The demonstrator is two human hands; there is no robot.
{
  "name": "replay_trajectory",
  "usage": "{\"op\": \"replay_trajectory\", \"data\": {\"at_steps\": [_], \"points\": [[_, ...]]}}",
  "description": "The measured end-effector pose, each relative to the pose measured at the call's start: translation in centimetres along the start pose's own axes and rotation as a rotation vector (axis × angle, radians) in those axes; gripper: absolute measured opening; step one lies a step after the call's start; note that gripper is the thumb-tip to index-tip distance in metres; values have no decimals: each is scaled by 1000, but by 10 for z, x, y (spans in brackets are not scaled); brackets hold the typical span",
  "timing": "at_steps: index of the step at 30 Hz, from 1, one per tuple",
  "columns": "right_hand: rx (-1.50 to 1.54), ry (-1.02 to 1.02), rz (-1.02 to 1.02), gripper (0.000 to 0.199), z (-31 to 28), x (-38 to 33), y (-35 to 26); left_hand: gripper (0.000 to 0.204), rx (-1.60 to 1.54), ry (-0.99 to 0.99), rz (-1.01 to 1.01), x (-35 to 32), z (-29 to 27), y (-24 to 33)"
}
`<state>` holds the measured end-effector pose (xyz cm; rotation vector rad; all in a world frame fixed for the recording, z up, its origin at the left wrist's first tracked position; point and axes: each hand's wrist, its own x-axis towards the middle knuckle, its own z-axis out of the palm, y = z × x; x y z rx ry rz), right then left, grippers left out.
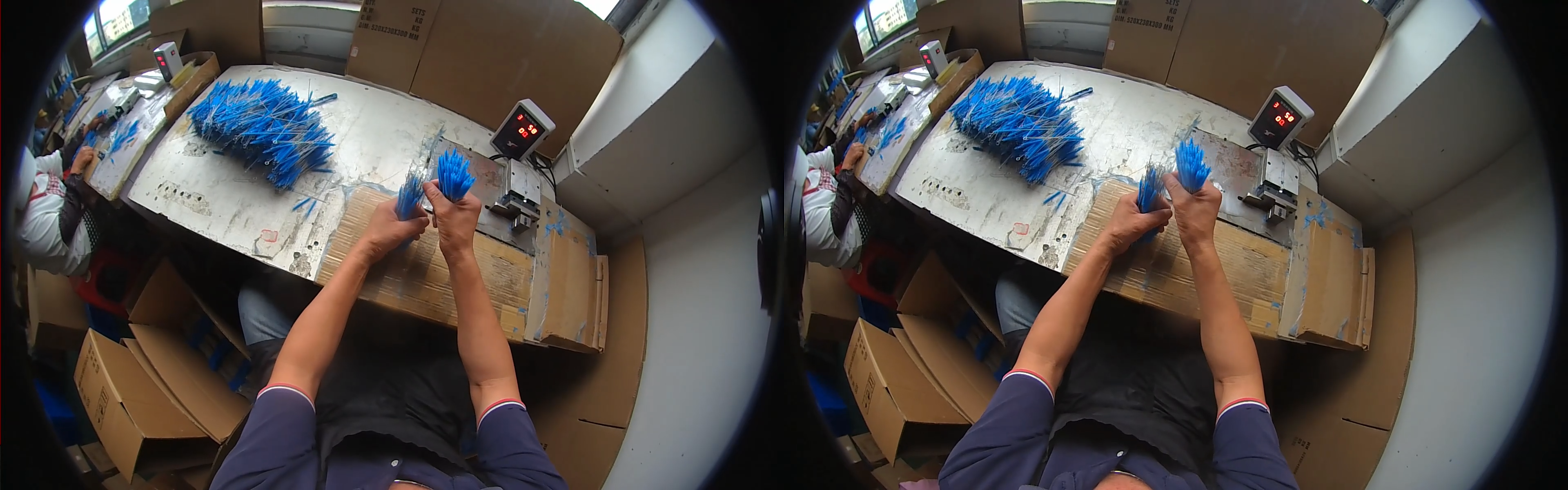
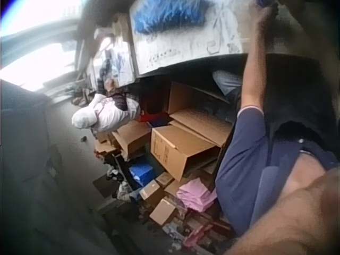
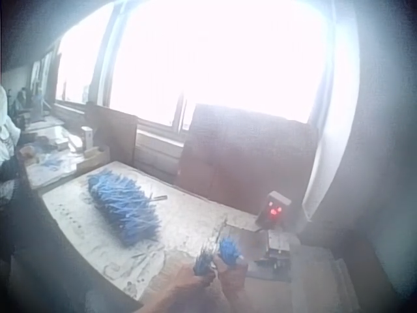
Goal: The recorder is bundling and counting blue filaments at a workstation.
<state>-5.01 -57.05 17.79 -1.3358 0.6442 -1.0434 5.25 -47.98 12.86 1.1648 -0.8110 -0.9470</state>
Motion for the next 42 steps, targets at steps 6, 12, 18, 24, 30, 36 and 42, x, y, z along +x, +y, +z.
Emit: {"op": "replay_trajectory", "data": {"at_steps": [6, 12, 18, 24, 30, 36, 42], "points": [[15, 89, -242, 5, -5, 7, 2, 17, 6, -6, 9, 0, 3, 4], [228, 334, -261, 7, -3, 14, -36, 20, -102, -51, 12, -1, -2, 3], [123, 384, -260, 17, -26, 17, -25, 22, -222, 3, -8, 0, -4, 5], [-31, 356, -312, 16, -15, 2, -4, 32, -231, 50, -31, 0, -2, 6], [20, 293, -337, 18, -6, -11, 16, 41, -343, 13, -31, 1, -9, 4], [-60, 355, -505, 17, -15, -10, 8, 40, -488, -1, -50, 3, -18, 3], [-303, 132, -277, 23, -35, -19, 52, 45, -544, 4, -69, 7, -15, 4]]}}
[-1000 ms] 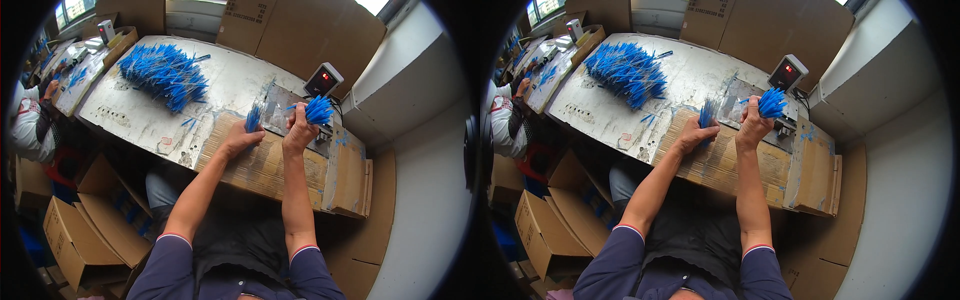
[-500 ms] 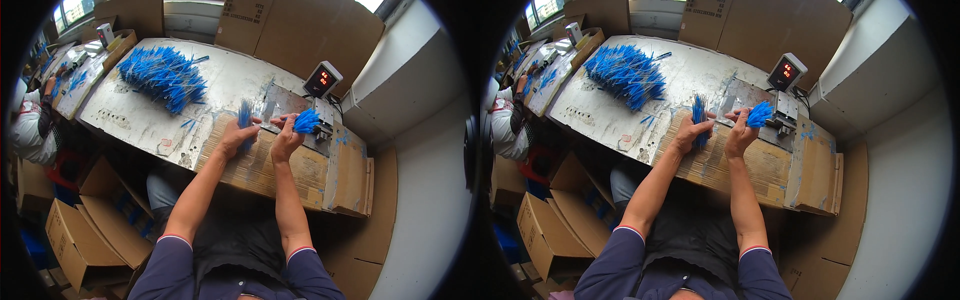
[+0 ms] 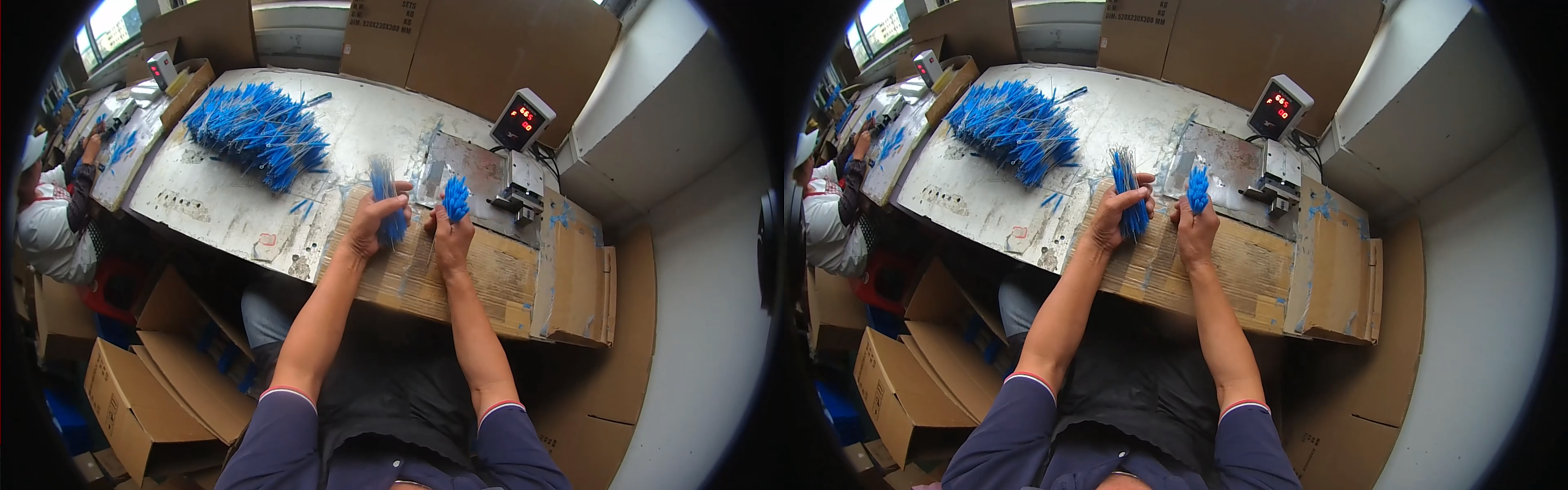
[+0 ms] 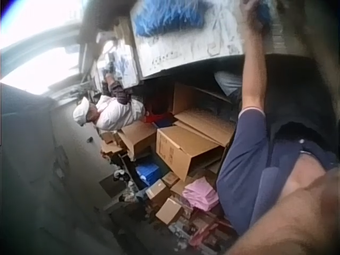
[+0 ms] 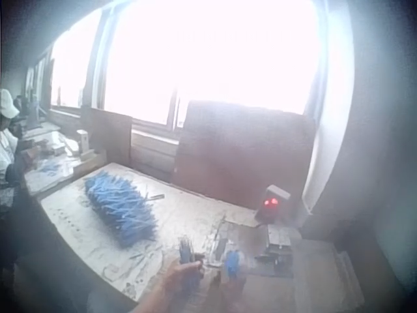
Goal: The recorder is bundling and counting blue filaments at a workstation.
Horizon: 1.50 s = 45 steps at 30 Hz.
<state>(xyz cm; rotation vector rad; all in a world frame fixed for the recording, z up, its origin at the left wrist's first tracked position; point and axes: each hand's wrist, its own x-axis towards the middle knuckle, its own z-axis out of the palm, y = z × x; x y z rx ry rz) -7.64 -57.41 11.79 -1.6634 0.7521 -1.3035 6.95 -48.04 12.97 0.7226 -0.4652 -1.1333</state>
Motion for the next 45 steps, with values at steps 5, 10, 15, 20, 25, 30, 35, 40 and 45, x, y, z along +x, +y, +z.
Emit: {"op": "replay_trajectory", "data": {"at_steps": [5, 10, 15, 20, 25, 30, 35, 40, 45], "points": [[203, 87, 34, 23, -2, -4, -17, 46, 32, -57, -34, 0, -8, -3], [51, 93, -319, 27, -7, -3, -20, 49, 46, -71, -5, 2, -5, -5], [112, 41, -44, 5, -9, -13, -4, 64, 32, -61, 48, 2, 0, -6], [139, -164, 383, 8, -19, -12, 2, 69, 88, -106, -13, -1, 3, -2], [363, 47, 375, 9, -5, 5, -21, 66, 189, -146, -55, -5, 2, -1], [419, -15, 333, 7, 7, 31, -59, 56, 245, -140, -95, -7, 9, -3], [341, -196, 298, 8, 12, 40, -49, 53, 277, -157, -114, -5, 10, -7], [405, 14, 359, 7, 16, 26, -54, 60, 132, -221, -75, -4, 7, -3], [423, -291, 634, 15, 2, 26, -56, 62, 37, -206, -130, -7, 9, 2]]}}
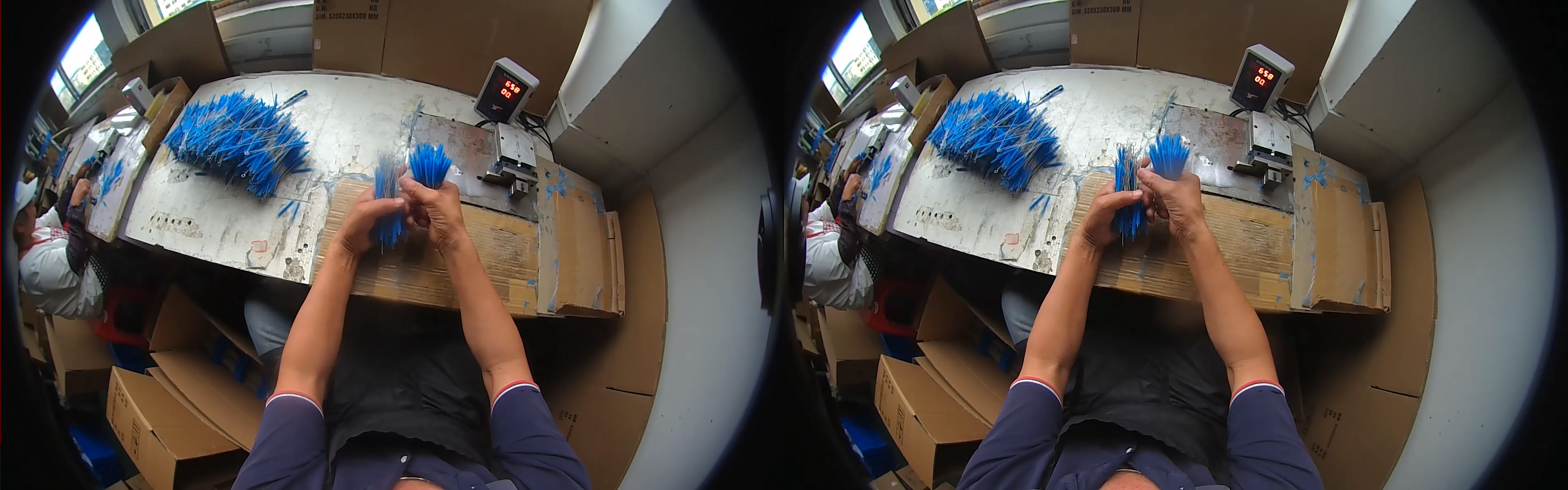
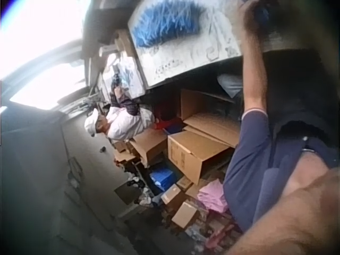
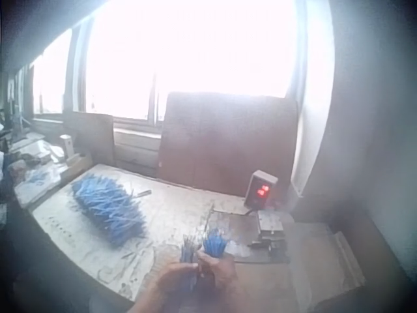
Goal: The recorder is bundling and counting blue filaments at a workstation.
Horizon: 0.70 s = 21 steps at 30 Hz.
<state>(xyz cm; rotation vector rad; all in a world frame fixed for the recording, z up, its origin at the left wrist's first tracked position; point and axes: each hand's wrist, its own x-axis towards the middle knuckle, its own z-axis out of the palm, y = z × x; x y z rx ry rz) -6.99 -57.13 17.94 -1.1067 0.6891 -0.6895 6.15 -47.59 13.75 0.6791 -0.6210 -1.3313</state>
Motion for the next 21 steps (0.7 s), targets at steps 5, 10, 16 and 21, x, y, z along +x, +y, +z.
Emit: {"op": "replay_trajectory", "data": {"at_steps": [5, 10, 16, 21], "points": [[-35, -139, 72, 18, -4, 2, -12, 61, 22, 0, -55, 1, 0, -1], [102, -149, 101, 15, -8, 3, -9, 69, -9, 12, -43, 0, -6, -2], [229, -142, 60, 17, -15, 9, 4, 78, -22, -62, -33, 4, -3, -2], [217, -124, 111, 14, -11, 8, 4, 64, 53, -65, -67, 2, -4, 0]]}}
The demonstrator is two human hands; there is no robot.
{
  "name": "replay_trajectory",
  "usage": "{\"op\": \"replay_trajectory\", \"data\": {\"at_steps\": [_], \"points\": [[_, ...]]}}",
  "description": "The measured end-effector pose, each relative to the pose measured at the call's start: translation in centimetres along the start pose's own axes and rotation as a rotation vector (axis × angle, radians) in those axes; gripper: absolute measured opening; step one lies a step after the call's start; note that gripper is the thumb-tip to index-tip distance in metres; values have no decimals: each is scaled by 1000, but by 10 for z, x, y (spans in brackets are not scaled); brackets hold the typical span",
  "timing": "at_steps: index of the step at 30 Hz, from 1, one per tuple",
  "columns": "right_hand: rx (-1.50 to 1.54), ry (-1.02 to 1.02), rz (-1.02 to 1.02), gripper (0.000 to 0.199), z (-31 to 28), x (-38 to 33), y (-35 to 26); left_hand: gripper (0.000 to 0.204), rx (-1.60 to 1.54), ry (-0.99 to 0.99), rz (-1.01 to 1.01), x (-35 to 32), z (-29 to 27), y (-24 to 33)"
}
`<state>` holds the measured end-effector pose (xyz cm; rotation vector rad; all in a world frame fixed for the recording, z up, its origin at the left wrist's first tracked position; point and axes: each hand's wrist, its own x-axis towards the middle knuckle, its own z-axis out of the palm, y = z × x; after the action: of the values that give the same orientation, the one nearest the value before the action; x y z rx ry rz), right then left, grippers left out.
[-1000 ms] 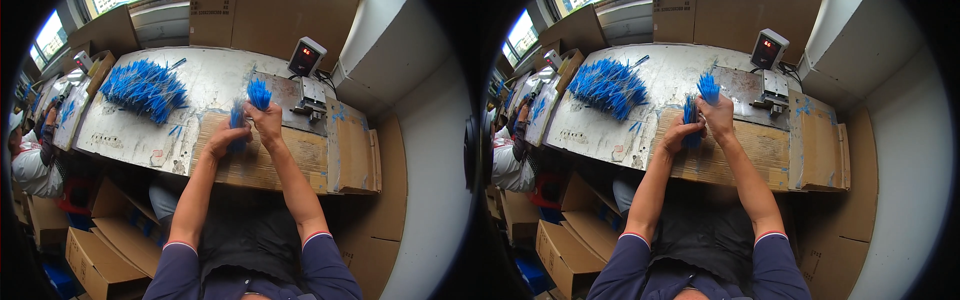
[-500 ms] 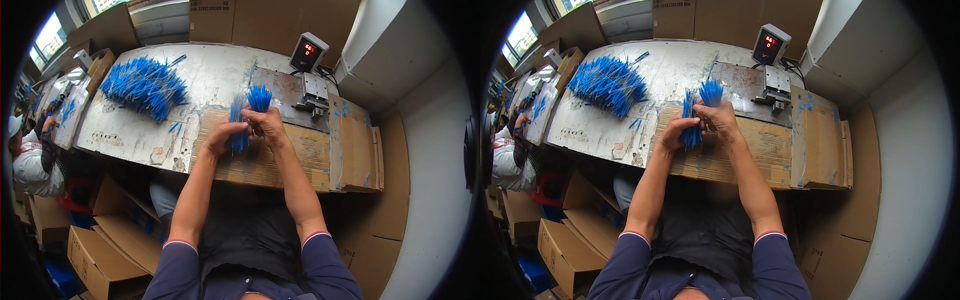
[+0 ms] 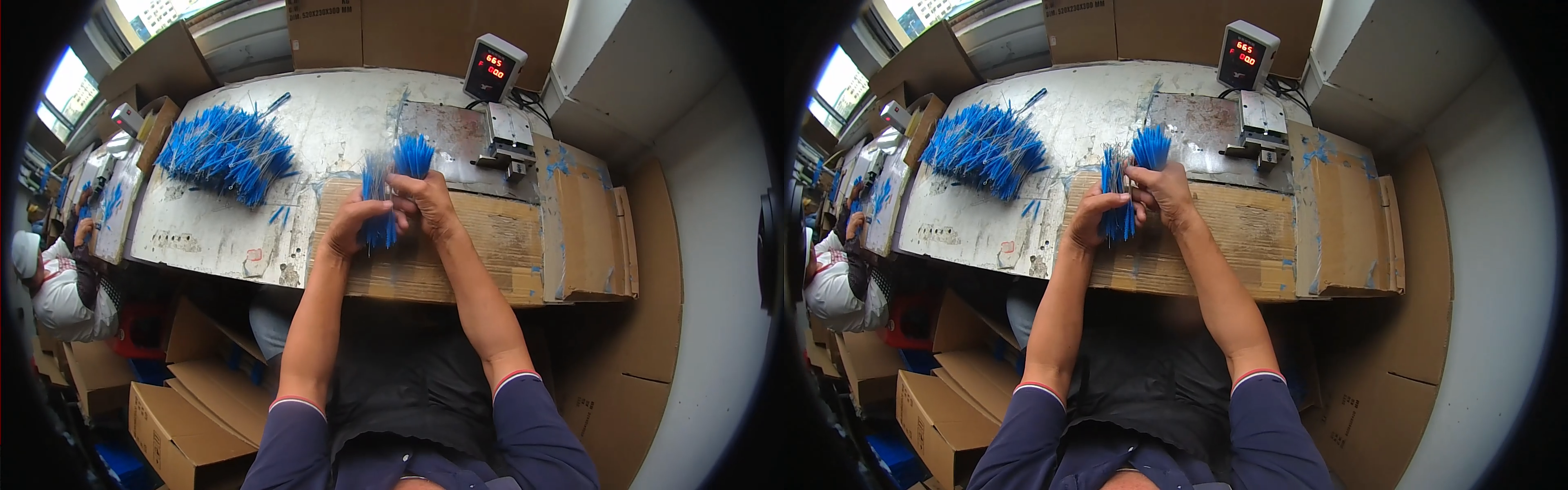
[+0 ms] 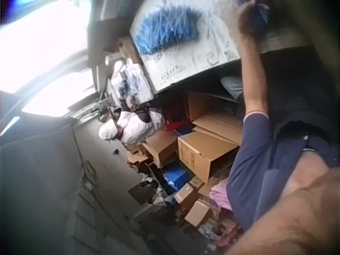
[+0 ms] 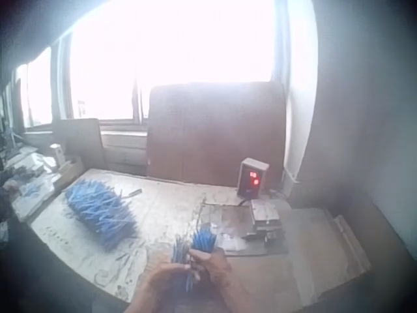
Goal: The recorder is bundling and counting blue filaments at a workstation.
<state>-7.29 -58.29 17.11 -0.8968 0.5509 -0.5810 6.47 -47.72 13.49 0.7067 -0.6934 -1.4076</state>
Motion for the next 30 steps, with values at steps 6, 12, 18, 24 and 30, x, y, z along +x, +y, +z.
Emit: {"op": "replay_trajectory", "data": {"at_steps": [6, 12, 18, 24, 30], "points": [[108, -226, 16, 13, -11, 3, -2, 47, 17, -48, -23, 4, -1, -1], [74, -159, 28, 8, -14, -1, -1, 52, 6, 42, -23, 5, 0, -6], [207, -21, -64, 10, -18, 1, 4, 57, -5, 155, 4, 7, 2, -7], [112, -54, -89, 12, -21, -2, 6, 47, 121, 187, -3, 6, 10, -8], [-10, -18, -128, 12, -24, 5, 14, 37, 168, 225, -10, 6, 13, -6]]}}
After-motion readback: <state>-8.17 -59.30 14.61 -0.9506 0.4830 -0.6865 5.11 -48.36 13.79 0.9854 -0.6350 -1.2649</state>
